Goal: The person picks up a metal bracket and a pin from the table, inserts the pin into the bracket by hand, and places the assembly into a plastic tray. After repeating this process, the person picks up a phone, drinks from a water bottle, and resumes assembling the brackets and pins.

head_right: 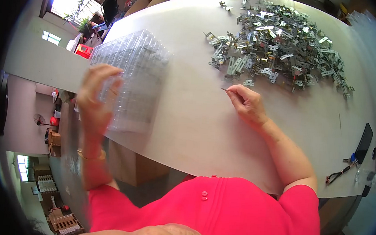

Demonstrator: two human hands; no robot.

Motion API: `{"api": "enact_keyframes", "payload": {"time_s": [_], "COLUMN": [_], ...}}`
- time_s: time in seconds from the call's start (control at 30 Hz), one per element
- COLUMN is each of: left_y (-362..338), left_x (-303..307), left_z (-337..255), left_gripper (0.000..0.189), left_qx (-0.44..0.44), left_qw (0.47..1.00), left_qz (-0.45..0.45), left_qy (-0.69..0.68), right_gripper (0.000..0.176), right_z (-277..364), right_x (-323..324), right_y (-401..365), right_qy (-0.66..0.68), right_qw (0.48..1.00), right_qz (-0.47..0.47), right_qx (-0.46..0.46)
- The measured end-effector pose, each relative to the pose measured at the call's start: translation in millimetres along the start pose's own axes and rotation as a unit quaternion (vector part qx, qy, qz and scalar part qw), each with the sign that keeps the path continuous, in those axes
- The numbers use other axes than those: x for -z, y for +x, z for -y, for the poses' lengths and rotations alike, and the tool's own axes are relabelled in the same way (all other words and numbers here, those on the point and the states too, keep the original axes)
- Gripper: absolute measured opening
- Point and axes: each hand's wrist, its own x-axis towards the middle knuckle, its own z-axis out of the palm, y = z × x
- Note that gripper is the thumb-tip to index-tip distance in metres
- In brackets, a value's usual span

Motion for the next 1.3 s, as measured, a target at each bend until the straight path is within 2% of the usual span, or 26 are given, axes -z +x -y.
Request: {"api": "enact_keyframes", "payload": {"time_s": [0.13,0.2,0.37,0.57,0.67,0.73,0.83,1.07,1.2,1.27,1.3], "left_y": [-15,-7,31,79,93,99,103,105,113,108,99], "left_x": [-74,-121,-210,-277,-305,-315,-323,-336,-304,-278,-268], "left_z": [-61,-55,-27,-30,-30,-30,-28,-23,-33,-36,-34], "left_gripper": [0.014,0.010,0.007,0.015,0.025,0.031,0.029,0.022,0.018,0.017,0.019], "left_qx": [-0.004,0.010,0.115,0.022,0.030,0.045,0.056,0.084,0.101,0.130,0.160], "left_qw": [0.995,0.992,0.980,0.998,0.998,0.993,0.990,0.992,0.992,0.985,0.974], "left_qz": [-0.024,-0.032,0.011,0.007,0.057,0.099,0.115,0.093,0.064,0.038,0.057], "left_qy": [-0.097,-0.122,-0.159,-0.054,0.011,0.045,0.053,0.021,-0.033,-0.105,-0.152], "right_gripper": [0.007,0.006,0.008,0.008,0.008,0.008,0.008,0.009,0.008,0.008,0.009], "right_z": [-3,-3,-1,-3,-3,-4,-6,-2,-5,-9,-10], "right_x": [3,2,6,7,7,8,7,7,5,5,4], "right_y": [-2,-4,-3,0,0,0,1,2,0,0,0], "right_qy": [-0.005,-0.001,-0.026,-0.038,-0.038,-0.039,-0.041,-0.048,-0.034,0.043,0.083], "right_qw": [1.000,1.000,0.999,0.998,0.998,0.998,0.998,0.998,0.997,0.999,0.996], "right_qz": [0.018,0.017,0.019,0.020,0.014,0.014,0.017,0.016,-0.006,0.005,0.010], "right_qx": [0.010,0.019,0.033,0.041,0.051,0.049,0.045,0.041,0.068,0.009,-0.021]}}
